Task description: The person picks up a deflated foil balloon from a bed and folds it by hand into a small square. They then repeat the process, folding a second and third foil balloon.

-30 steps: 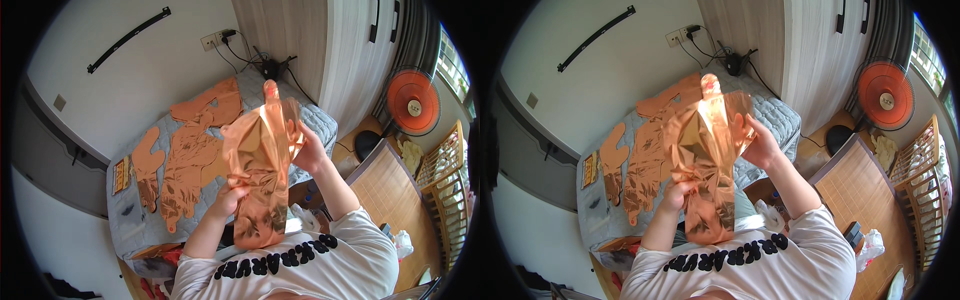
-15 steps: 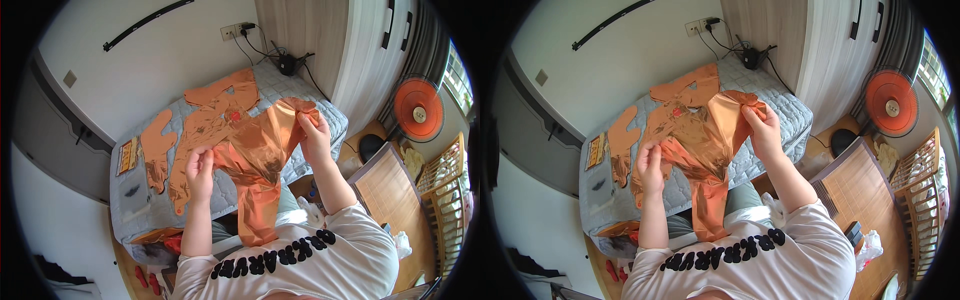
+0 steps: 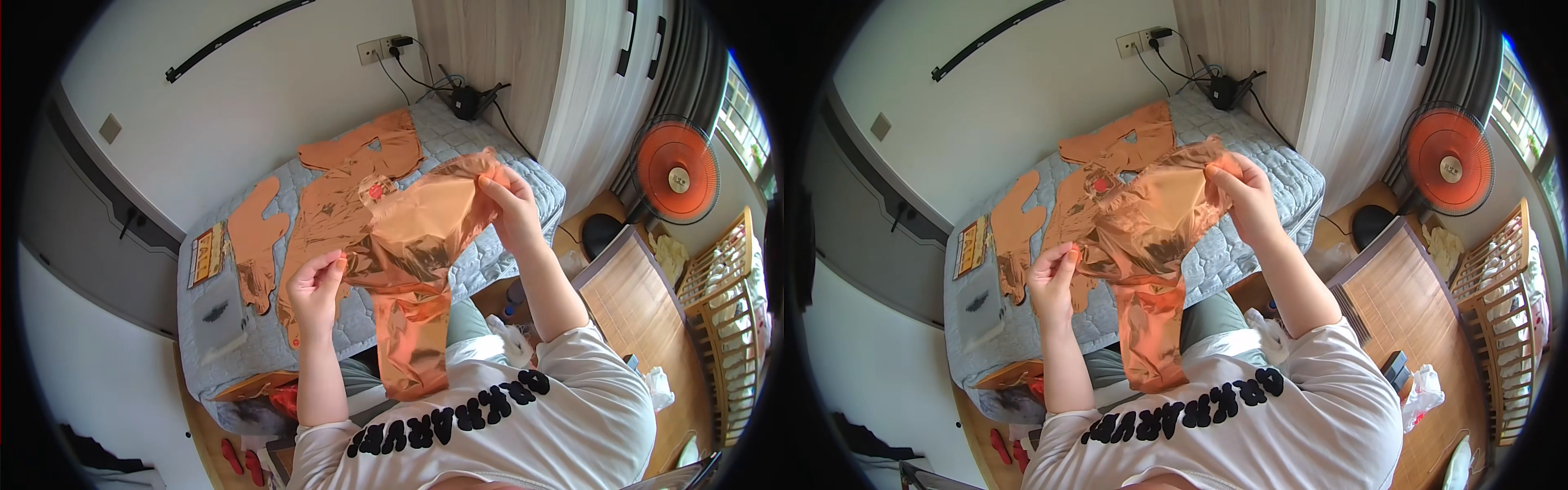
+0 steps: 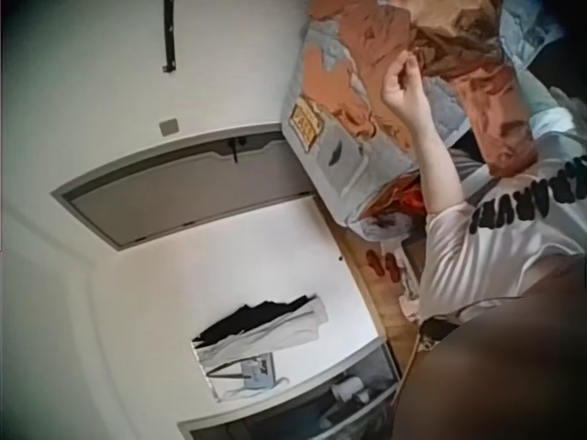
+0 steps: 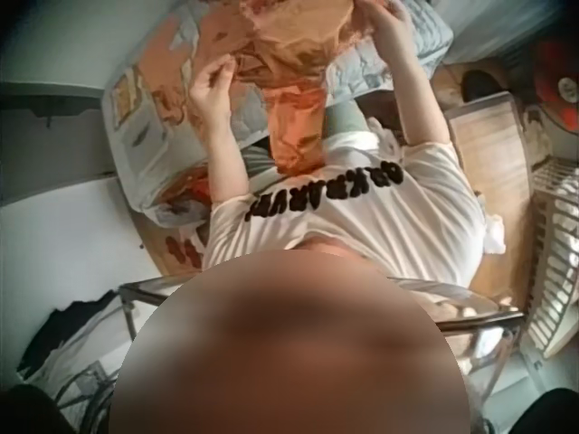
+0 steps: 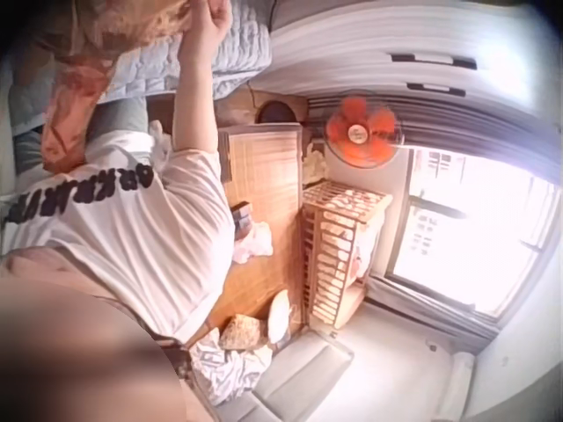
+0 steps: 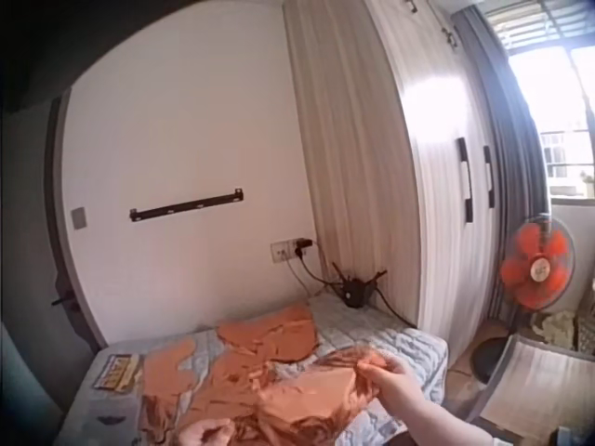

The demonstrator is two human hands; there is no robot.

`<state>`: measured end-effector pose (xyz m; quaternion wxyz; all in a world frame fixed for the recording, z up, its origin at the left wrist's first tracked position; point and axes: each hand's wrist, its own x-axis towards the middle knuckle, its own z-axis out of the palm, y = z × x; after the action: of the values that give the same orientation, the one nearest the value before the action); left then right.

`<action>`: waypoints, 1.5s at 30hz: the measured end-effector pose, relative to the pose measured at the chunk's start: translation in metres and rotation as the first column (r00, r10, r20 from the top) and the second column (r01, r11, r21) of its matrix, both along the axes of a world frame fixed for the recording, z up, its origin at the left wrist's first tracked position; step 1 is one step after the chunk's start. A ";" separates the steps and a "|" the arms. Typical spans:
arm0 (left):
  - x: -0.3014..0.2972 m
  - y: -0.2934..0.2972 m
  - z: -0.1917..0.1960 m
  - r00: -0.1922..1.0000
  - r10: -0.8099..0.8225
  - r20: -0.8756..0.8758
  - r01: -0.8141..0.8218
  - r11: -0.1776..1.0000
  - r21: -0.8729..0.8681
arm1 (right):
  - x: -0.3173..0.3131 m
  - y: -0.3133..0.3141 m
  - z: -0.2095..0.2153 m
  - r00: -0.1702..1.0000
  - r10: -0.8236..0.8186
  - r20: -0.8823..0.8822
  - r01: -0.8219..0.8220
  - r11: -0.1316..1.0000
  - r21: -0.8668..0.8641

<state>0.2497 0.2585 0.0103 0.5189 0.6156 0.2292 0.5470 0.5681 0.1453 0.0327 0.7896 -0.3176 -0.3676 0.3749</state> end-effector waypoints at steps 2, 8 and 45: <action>-0.005 0.001 0.003 1.000 0.009 -0.014 -0.008 0.999 0.034 | 0.002 0.005 0.003 0.998 -0.032 0.048 0.032 0.999 0.005; -0.014 0.004 0.007 0.997 0.034 -0.073 -0.028 0.996 0.083 | 0.002 0.012 0.006 0.978 -0.057 0.202 0.058 0.998 0.001; -0.032 -0.014 0.013 0.981 0.181 -0.067 -0.169 0.974 0.152 | 0.019 0.001 -0.016 0.951 -0.011 0.308 0.043 0.994 -0.099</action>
<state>0.2176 0.2448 0.0234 0.4128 0.6506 0.2629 0.5807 0.5873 0.1459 0.0164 0.7102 -0.4178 -0.4615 0.3287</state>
